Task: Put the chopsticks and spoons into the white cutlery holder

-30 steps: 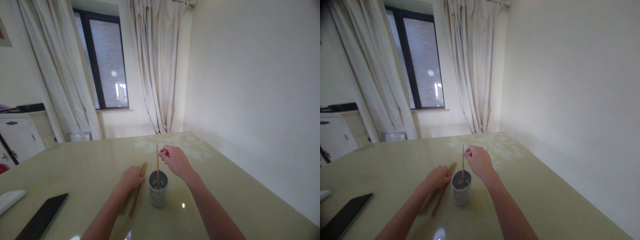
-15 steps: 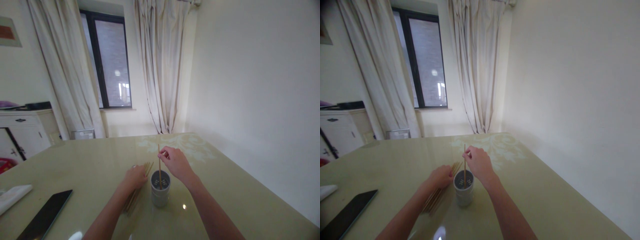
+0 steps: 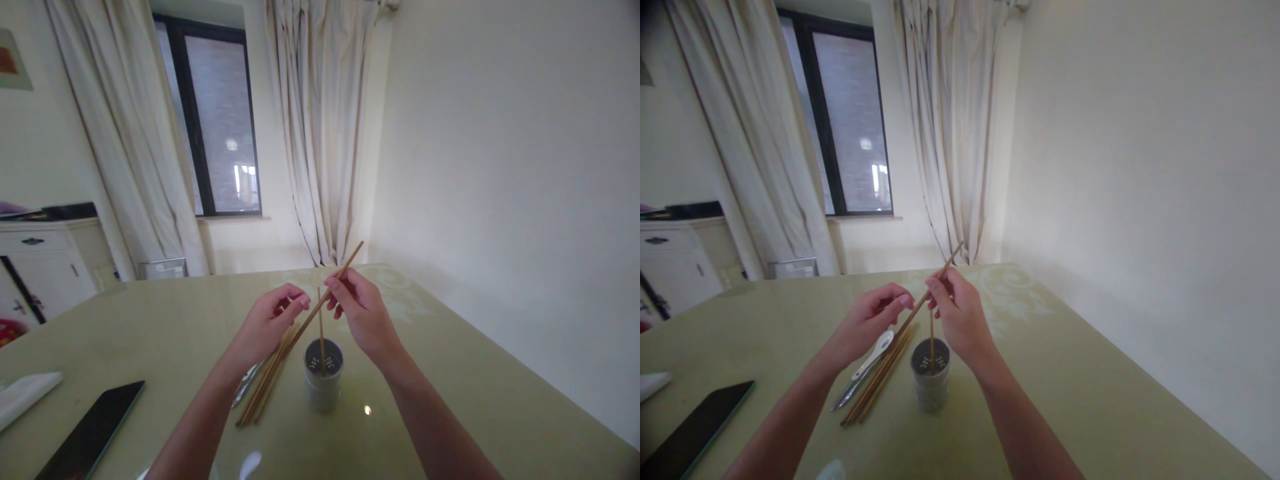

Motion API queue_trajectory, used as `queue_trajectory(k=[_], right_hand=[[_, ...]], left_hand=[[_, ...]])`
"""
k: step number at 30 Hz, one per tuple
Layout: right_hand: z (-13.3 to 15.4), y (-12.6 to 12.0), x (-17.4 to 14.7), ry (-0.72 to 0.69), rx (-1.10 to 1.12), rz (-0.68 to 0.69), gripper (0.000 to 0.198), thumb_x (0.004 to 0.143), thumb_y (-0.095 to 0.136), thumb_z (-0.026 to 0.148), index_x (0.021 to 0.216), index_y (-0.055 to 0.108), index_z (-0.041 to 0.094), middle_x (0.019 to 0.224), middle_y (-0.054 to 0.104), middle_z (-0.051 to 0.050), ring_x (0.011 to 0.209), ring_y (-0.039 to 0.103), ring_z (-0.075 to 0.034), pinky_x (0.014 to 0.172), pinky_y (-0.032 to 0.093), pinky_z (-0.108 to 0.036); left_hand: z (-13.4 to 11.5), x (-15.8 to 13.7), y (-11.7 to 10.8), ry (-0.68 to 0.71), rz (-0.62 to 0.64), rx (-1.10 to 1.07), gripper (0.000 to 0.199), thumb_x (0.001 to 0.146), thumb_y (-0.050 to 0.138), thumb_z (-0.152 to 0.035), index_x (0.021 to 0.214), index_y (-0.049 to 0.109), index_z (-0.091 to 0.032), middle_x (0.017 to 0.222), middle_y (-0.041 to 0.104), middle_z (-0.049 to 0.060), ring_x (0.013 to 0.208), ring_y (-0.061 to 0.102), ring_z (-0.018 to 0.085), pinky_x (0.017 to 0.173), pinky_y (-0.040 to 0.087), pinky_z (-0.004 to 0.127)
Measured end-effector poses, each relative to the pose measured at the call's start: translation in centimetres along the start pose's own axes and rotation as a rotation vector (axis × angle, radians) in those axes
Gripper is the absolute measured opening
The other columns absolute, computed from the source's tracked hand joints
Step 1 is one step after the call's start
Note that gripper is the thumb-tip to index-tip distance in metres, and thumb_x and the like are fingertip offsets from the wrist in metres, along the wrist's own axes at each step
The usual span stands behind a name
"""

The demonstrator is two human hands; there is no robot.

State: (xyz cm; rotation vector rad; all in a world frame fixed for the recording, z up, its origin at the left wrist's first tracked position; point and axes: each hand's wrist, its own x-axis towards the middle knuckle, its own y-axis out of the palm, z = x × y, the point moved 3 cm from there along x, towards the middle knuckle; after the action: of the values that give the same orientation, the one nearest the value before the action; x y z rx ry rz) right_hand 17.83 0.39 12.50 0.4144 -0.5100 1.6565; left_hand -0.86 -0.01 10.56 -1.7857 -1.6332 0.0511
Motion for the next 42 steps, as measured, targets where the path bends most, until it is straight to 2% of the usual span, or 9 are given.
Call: queue_trajectory(k=[5,11,15,20,24,29,33,37,42], right_hand=[[0.7,-3.3,0.6,-0.025,-0.260,-0.034,0.022,0.097,0.065,0.040,0.104,0.071,0.020,0.075,0.070,0.000,0.067,0.066,-0.016,0.063,0.052,-0.027],[-1.6,-2.7,1.0,0.083,-0.499,0.056,0.011,0.091,0.072,0.025,0.101,0.075,0.021,0.075,0.076,-0.001,0.069,0.071,-0.018,0.068,0.050,-0.028],[-3.7,-1.6,0.9,0.205,-0.587,0.170,0.003,0.092,0.071,0.019,0.090,0.072,0.020,0.075,0.079,-0.002,0.065,0.072,-0.017,0.067,0.049,-0.026],[-5.6,-1.0,0.5,0.279,-0.680,0.276,0.026,0.100,0.058,0.018,0.076,0.068,0.019,0.075,0.079,-0.004,0.060,0.071,-0.015,0.062,0.046,-0.025],[-5.6,-1.5,0.4,0.312,-0.657,0.331,0.032,0.102,0.051,0.018,0.076,0.071,0.018,0.072,0.078,-0.004,0.059,0.070,-0.014,0.059,0.044,-0.025],[-2.7,-2.2,1.0,0.139,-0.556,0.103,0.031,0.103,0.056,0.030,0.080,0.073,0.018,0.073,0.075,-0.003,0.062,0.066,-0.014,0.063,0.047,-0.026],[-0.9,-0.4,0.5,0.032,-0.202,0.152,0.024,0.102,0.060,0.040,0.097,0.073,0.020,0.084,0.074,-0.001,0.066,0.067,-0.014,0.061,0.049,-0.024],[-0.2,-0.6,0.2,0.019,-0.090,0.136,0.028,0.100,0.061,0.043,0.087,0.069,0.020,0.076,0.070,-0.001,0.067,0.066,-0.015,0.057,0.049,-0.024],[0.1,-4.3,1.1,0.001,-0.152,-0.040,0.030,0.098,0.061,0.046,0.085,0.066,0.020,0.074,0.070,-0.002,0.066,0.065,-0.016,0.059,0.051,-0.026]], left_hand=[[7.3,-0.2,1.6,-0.329,0.256,0.778,0.017,0.096,0.056,-0.026,0.098,0.072,-0.020,0.109,0.078,0.010,0.105,0.071,0.024,0.088,0.051,0.033],[10.9,-1.2,3.7,-0.418,0.404,0.855,0.019,0.087,0.062,-0.019,0.099,0.076,-0.020,0.116,0.078,0.014,0.110,0.073,0.029,0.086,0.053,0.034],[10.8,-1.3,4.4,-0.424,0.433,0.852,0.024,0.086,0.063,-0.022,0.105,0.078,-0.019,0.119,0.077,0.017,0.112,0.073,0.031,0.087,0.054,0.036],[10.6,-1.4,5.6,-0.410,0.444,0.779,0.016,0.080,0.068,-0.023,0.090,0.080,-0.018,0.106,0.080,0.018,0.105,0.074,0.034,0.085,0.054,0.038],[10.1,-0.9,4.1,-0.417,0.398,0.675,0.012,0.081,0.065,-0.025,0.081,0.074,-0.017,0.092,0.081,0.015,0.090,0.076,0.029,0.076,0.053,0.034],[5.1,0.3,0.3,-0.210,0.172,0.058,0.028,0.097,0.052,-0.043,0.091,0.064,-0.019,0.082,0.076,0.004,0.070,0.067,0.016,0.064,0.048,0.025],[0.0,0.0,0.1,0.013,0.043,-0.289,0.032,0.094,0.066,-0.051,0.094,0.067,-0.019,0.082,0.073,0.002,0.075,0.065,0.015,0.071,0.050,0.026],[-0.9,0.0,1.1,0.062,0.021,-0.242,0.033,0.096,0.063,-0.051,0.093,0.070,-0.020,0.087,0.073,0.003,0.082,0.066,0.017,0.077,0.052,0.028],[5.3,0.6,1.9,-0.237,0.093,0.313,0.041,0.107,0.039,-0.040,0.096,0.072,-0.018,0.093,0.076,0.006,0.085,0.069,0.019,0.077,0.051,0.028]])
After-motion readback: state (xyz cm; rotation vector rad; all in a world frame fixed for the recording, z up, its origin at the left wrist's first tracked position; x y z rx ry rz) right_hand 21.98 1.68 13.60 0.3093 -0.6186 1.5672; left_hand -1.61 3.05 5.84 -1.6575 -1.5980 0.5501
